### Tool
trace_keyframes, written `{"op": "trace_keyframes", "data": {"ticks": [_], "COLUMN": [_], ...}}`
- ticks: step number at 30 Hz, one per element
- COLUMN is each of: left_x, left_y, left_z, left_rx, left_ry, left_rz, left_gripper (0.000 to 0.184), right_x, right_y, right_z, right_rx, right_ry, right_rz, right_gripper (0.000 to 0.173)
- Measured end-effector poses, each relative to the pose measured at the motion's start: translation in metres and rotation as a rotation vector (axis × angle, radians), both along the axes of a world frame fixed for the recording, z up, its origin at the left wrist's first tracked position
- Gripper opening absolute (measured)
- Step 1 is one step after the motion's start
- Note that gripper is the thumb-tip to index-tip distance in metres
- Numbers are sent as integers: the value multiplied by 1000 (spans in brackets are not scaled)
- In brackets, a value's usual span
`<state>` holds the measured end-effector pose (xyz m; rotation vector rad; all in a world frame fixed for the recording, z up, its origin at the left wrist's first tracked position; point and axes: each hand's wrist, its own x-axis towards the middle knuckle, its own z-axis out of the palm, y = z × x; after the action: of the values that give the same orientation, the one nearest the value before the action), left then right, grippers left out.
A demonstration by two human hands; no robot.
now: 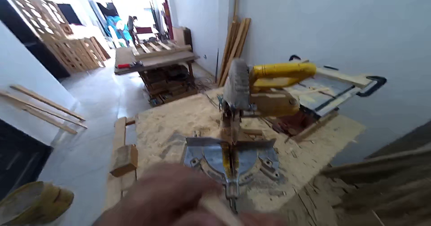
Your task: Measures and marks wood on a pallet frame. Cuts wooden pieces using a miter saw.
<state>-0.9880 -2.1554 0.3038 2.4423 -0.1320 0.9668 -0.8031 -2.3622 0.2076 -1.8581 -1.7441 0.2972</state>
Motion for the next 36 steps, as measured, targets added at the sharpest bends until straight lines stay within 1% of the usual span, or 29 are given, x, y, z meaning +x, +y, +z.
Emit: {"op": "trace_keyframes", "data": {"ticks": [1, 2, 3, 4, 5, 6, 7, 9, 10, 11, 12, 14, 15, 16, 17, 18, 19, 21, 22, 23, 24, 25, 26, 28, 30, 31, 33, 35, 36], "left_x": [3, 7, 11, 15, 17, 21, 26, 46, 59, 70, 78, 86, 86, 85, 83, 81, 81, 82, 85, 89, 94, 99, 101, 100, 96, 94, 91, 87, 85], "left_y": [-6, -6, 0, 5, 6, 4, 0, -5, -4, 2, 13, 45, 63, 78, 91, 102, 109, 116, 119, 121, 124, 128, 132, 139, 142, 141, 139, 139, 138], "left_z": [4, 6, 4, -4, -21, -44, -72, -130, -155, -179, -200, -237, -251, -265, -276, -284, -290, -298, -300, -300, -299, -297, -297, -301, -310, -314, -319, -323, -324], "left_rx": [-17, -38, -76, -144, -226, -279, -286, -272, -249, -197, -137, -55, -59, -75, -100, -118, -120, -116, -113, -109, -103, -98, -98, -77, -14, 13, 39, 32, 23], "left_ry": [-111, -177, -209, -210, -168, -74, 70, 493, 691, 801, 836, 777, 743, 721, 705, 678, 649, 607, 602, 603, 603, 600, 594, 583, 523, 487, 411, 391, 393], "left_rz": [95, 163, 205, 245, 284, 332, 370, 391, 394, 411, 449, 572, 629, 665, 673, 659, 644, 636, 634, 634, 638, 639, 633, 625, 625, 627, 632, 638, 642], "left_gripper": [42, 57, 69, 76, 78, 76, 76, 86, 91, 89, 81, 62, 56, 53, 53, 53, 49, 40, 39, 39, 40, 42, 43, 50, 54, 54, 56, 59, 60], "right_x": [1, 4, 10, 20, 32, 45, 56, 67, 69, 70, 72, 78, 82, 86, 91, 97, 104, 117, 125, 135, 145, 156, 168, 195, 199, 193, 173, 152, 142], "right_y": [-9, -16, -19, -16, -10, -2, 8, 35, 50, 66, 82, 104, 109, 107, 101, 93, 83, 60, 57, 59, 69, 86, 108, 147, 164, 165, 158, 146, 137], "right_z": [-2, -6, -13, -26, -41, -59, -77, -108, -119, -128, -136, -142, -139, -130, -112, -87, -55, 22, 62, 101, 136, 165, 185, 204, 208, 210, 208, 196, 183], "right_rx": [136, 243, 328, 429, 523, 569, 579, 530, 471, 411, 346, 206, 144, 104, 131, 222, 331, 567, 661, 682, 634, 532, 380, 55, -71, -136, -328, -504, -521], "right_ry": [64, 172, 309, 490, 662, 807, 962, 1284, 1419, 1541, 1650, 1775, 1752, 1662, 1512, 1308, 1053, 558, 312, 74, -140, -301, -409, -462, -418, -390, -391, -537, -617], "right_rz": [-82, -206, -374, -519, -646, -770, -872, -990, -1003, -1002, -983, -909, -893, -892, -908, -922, -902, -739, -646, -566, -534, -539, -526, -379, -256, -225, -236, -225, -218], "right_gripper": [40, 43, 49, 52, 52, 51, 47, 36, 35, 36, 40, 50, 55, 60, 61, 57, 53, 53, 51, 53, 57, 60, 61, 52, 34, 30, 35, 51, 51]}}
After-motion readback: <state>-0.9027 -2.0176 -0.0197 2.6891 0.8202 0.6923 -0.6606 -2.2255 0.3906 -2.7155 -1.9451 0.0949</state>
